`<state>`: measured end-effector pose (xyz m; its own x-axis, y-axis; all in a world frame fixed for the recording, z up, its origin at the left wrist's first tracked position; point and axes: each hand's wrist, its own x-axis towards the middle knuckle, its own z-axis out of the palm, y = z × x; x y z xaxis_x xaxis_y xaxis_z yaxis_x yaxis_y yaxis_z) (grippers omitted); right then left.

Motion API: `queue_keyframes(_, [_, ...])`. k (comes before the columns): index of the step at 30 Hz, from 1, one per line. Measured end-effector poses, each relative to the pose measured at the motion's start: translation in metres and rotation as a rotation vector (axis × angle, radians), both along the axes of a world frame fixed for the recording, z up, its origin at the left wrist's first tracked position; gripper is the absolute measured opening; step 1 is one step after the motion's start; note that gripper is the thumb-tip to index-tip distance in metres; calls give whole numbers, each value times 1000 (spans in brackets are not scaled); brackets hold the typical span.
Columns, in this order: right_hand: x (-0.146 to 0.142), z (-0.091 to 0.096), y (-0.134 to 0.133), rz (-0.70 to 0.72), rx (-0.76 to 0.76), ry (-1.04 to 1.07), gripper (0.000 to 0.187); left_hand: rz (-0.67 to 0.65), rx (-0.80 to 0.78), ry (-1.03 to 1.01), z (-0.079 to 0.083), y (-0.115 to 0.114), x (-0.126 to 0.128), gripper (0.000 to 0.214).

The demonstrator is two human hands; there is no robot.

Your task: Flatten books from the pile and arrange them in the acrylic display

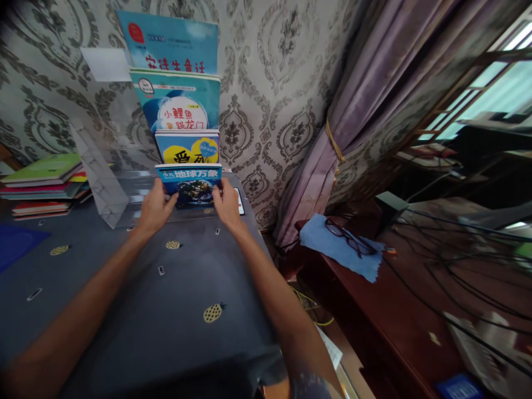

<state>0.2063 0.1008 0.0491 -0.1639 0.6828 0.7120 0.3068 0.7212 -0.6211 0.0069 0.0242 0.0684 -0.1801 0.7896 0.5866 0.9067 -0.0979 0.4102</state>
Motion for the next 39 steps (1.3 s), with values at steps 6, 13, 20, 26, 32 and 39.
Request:
queue_keyframes(6, [4,-4,3,-142,15,22,26,117,-136,92,1,-2,1,25])
queue_keyframes(13, [4,-13,16,-165,-103,41,32,172,-308,168,1,-2,3,24])
queue_keyframes(20, [5,-18,25,-219,-120,75,27,196,-366,217,2,-3,6,26])
queue_keyframes(26, [1,-22,28,-195,-184,120,24,193,-359,239,0,-2,6,28])
queue_keyframes(32, [2,-21,28,-191,-186,135,26,188,-363,234,0,-3,5,28])
queue_keyframes(39, [2,-19,26,-191,-206,126,28,192,-378,230,3,-4,4,31])
